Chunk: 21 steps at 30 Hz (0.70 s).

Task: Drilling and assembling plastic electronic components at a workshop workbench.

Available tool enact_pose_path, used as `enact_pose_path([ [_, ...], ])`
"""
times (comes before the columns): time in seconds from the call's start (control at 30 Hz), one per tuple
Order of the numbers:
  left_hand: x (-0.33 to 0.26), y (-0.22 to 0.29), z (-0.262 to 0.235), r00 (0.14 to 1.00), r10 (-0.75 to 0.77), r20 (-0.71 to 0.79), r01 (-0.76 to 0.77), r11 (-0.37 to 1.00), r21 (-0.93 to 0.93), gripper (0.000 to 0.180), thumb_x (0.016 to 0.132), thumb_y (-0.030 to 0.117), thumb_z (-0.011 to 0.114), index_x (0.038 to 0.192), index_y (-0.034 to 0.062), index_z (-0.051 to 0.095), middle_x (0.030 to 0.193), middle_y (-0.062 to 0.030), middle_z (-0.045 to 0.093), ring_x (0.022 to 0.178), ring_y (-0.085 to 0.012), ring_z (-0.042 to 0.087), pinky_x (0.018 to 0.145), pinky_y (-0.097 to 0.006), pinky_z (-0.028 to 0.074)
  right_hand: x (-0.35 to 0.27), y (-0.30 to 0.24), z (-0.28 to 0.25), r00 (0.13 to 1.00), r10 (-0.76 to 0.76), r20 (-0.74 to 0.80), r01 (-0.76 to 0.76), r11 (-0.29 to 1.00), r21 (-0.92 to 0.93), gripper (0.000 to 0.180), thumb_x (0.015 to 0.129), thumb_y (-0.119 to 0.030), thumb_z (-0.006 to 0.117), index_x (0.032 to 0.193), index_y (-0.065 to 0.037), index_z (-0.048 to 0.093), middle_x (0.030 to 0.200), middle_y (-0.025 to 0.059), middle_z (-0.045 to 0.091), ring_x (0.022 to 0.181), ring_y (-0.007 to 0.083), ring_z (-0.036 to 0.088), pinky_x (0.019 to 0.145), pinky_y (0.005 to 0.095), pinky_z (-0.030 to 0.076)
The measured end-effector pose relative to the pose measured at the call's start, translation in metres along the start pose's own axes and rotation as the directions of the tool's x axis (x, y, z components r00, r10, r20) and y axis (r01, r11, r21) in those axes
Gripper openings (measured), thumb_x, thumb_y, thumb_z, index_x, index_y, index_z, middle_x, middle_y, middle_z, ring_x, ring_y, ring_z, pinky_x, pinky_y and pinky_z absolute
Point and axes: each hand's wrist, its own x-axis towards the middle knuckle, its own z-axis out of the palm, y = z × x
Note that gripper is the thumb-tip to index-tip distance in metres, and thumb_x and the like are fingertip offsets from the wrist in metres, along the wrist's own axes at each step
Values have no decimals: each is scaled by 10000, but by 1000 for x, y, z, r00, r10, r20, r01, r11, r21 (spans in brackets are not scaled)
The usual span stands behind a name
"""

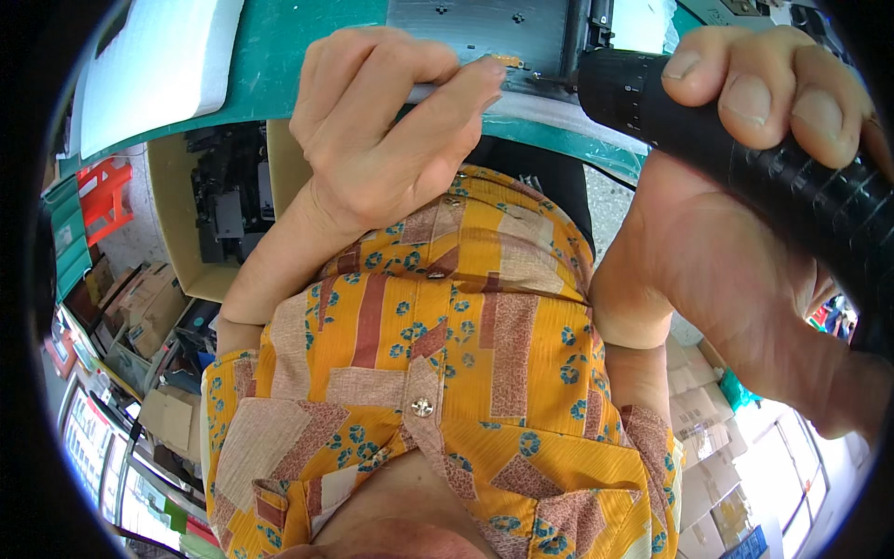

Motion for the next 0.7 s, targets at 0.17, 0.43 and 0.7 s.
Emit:
enact_pose_path([
  [0.17,0,-2,10,1000,26,7,-26,999,36,372,570,73,793,937,136,791,883,14,662,830,-219,605,723,-351,459,5,1,-12,1000,5,-4,-5,1000,-29,816,684,-779,707,1117,-87,697,977,82,630,854,236,585,783,416,448],
  [0.43,5,-8,10,996,72,57,-70,996,-49,301,611,37,780,910,61,759,938,-46,693,865,-246,632,696,-347,522,4,6,-6,1000,3,-22,-4,999,-46,823,674,-781,721,1119,-89,692,979,79,627,856,234,584,783,414,446],
  [0.7,35,-18,-8,932,221,289,-168,966,-196,309,661,44,775,962,16,707,929,-74,680,833,-264,656,686,-358,538,3,3,-9,1000,3,-25,-4,999,-40,829,665,-783,734,1121,-92,687,980,75,624,857,231,583,784,412,444],
])
